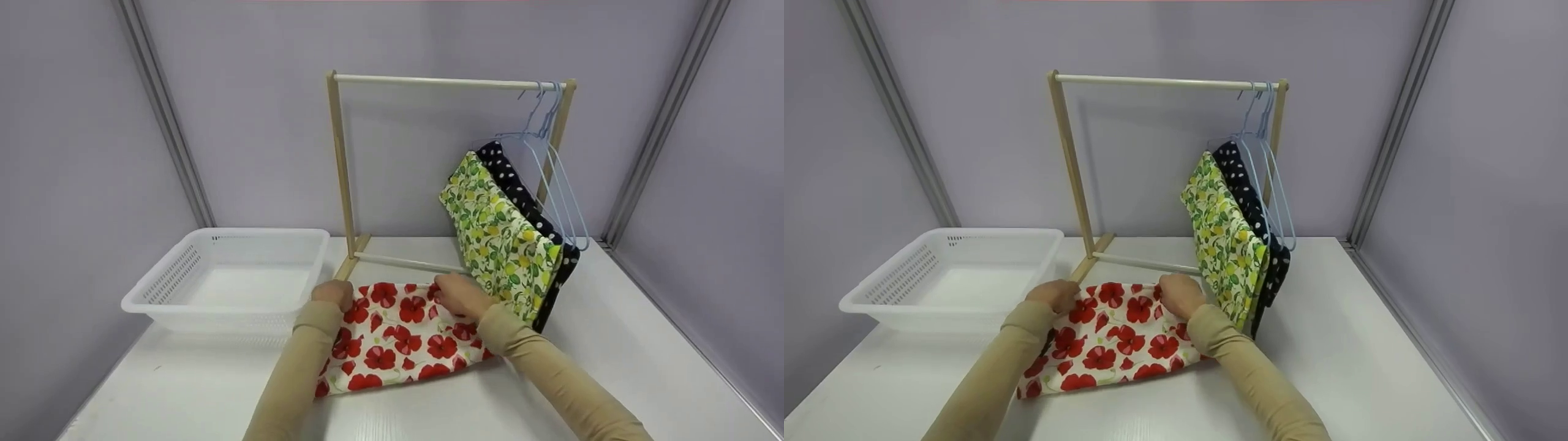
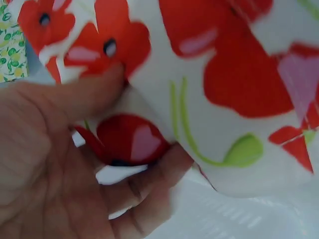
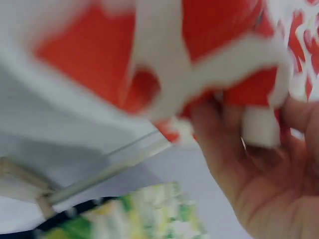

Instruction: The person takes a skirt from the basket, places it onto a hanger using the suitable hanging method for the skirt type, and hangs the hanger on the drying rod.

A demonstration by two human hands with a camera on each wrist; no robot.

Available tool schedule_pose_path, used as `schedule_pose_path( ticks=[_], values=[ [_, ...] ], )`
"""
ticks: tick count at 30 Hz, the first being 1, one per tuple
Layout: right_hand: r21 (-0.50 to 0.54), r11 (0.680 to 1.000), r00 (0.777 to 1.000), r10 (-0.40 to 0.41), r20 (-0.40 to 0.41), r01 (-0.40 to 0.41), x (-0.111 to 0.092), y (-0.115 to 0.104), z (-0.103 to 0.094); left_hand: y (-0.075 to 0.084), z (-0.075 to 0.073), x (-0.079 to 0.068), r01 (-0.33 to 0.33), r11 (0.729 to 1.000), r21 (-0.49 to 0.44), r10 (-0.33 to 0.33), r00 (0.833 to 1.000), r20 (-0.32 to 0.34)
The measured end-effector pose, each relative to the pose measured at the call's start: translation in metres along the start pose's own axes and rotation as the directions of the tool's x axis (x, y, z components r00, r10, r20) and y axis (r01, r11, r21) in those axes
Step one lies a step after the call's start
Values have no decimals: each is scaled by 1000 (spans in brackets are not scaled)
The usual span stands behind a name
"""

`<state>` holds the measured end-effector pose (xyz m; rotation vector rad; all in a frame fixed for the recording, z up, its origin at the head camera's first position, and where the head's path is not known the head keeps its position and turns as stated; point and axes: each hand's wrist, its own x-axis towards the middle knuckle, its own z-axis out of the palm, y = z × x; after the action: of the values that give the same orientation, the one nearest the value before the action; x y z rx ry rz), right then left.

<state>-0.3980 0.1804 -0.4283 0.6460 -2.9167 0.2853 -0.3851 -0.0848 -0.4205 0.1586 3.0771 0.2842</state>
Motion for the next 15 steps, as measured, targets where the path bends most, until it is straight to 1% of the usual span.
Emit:
schedule_pose_path(
  ticks=[1, 2, 4, 5, 7, 8, 10, 11, 12, 14, 15],
  values=[
    [-15, 1000, 997, -23, -71, 22, 1, -3, -1, 1, 0, 0, -2, 1000, 14, 3, 1000, -31],
    [-35, 999, 989, -41, -139, 36, 3, -5, -2, 1, 1, 1, -3, 1000, 10, 3, 998, -65],
    [-75, 996, 963, -59, -262, 41, 6, -8, -5, 3, 3, 4, -32, 999, 28, 36, 987, -156],
    [-90, 996, 948, -53, -314, 26, 9, -9, -7, 3, 4, 6, -44, 999, 13, 45, 977, -208],
    [-95, 995, 919, -23, -393, -16, 14, -7, -11, 3, 5, 13, -72, 997, -26, 59, 943, -327],
    [-79, 996, 903, -1, -430, -37, 16, -4, -13, 4, 4, 17, -88, 995, -47, 63, 922, -383],
    [-18, 998, 868, 46, -494, -63, 20, 5, -18, 7, 1, 24, -119, 988, -94, 61, 881, -469],
    [24, 997, 850, 72, -522, -70, 22, 11, -20, 9, -2, 28, -141, 983, -120, 62, 860, -506],
    [70, 994, 836, 111, -538, -87, 24, 16, -24, 11, -5, 31, -170, 974, -149, 65, 842, -536],
    [173, 979, 800, 186, -571, -104, 29, 28, -29, 17, -11, 37, -220, 955, -200, 72, 824, -562],
    [226, 969, 781, 213, -587, -94, 32, 33, -31, 20, -13, 40, -259, 942, -215, 88, 807, -584]
  ],
)
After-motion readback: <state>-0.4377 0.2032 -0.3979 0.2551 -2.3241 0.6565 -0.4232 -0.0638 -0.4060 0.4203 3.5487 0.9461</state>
